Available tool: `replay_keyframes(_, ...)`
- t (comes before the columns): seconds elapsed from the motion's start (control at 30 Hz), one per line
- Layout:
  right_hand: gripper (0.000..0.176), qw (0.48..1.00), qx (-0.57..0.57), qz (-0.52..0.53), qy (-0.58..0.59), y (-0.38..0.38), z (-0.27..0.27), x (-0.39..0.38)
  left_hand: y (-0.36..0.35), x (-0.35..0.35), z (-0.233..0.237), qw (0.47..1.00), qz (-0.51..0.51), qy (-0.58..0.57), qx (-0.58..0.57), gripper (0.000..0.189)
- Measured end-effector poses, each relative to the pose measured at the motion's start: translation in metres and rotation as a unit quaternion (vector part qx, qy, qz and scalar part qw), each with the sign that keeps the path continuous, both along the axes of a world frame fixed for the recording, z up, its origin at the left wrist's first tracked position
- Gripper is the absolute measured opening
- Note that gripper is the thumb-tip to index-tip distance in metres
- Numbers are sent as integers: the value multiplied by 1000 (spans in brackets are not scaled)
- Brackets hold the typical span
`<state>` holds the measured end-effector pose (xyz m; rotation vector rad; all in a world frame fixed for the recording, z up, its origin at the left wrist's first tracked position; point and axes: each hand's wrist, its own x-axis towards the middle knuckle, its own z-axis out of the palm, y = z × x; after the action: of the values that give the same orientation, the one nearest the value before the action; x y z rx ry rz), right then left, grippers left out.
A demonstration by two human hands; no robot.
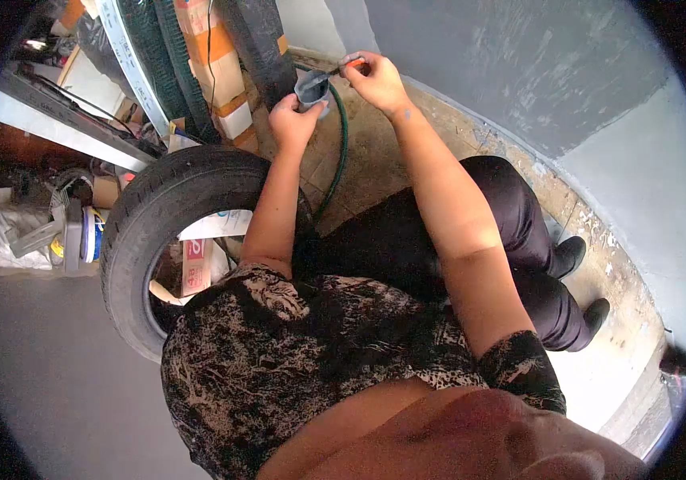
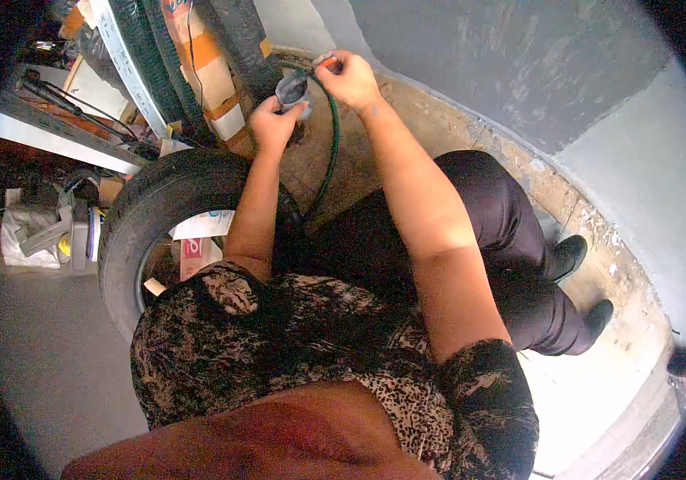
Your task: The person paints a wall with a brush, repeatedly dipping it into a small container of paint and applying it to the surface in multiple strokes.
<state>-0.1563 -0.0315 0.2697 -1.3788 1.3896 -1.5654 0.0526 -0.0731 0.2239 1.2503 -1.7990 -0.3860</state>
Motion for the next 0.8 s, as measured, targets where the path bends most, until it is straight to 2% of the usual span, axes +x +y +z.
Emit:
replay_keyframes(0.17, 22, 1000, -2, 0, 13, 9, 12, 1, 0, 1, -2, 1000, -4, -4, -1, 40)
replay_keyframes(0.27, 23, 1000, 5, -15, 0, 7, 12, 0, 7, -3, 4, 999, -22, 41, 26, 41)
replay_keyframes(0.37, 24, 1000, 17, -21, 6, 2, 5, -2, 3, 0, -3, 1000, -5, -6, 7, 39)
replay_keyframes(0.57, 25, 999, 5, -36, 4, 2, 3, 1, 13, -8, 10, 1000, 4, -13, 21, 35)
replay_keyframes(0.67, 26, 999, 20, -31, 10, 2, 5, -1, 25, -13, 22, 999, -25, 25, 37, 34)
replay_keyframes(0.8, 25, 999, 12, -35, 16, 1, 5, -2, 23, -12, 20, 1000, -13, 1, 26, 34)
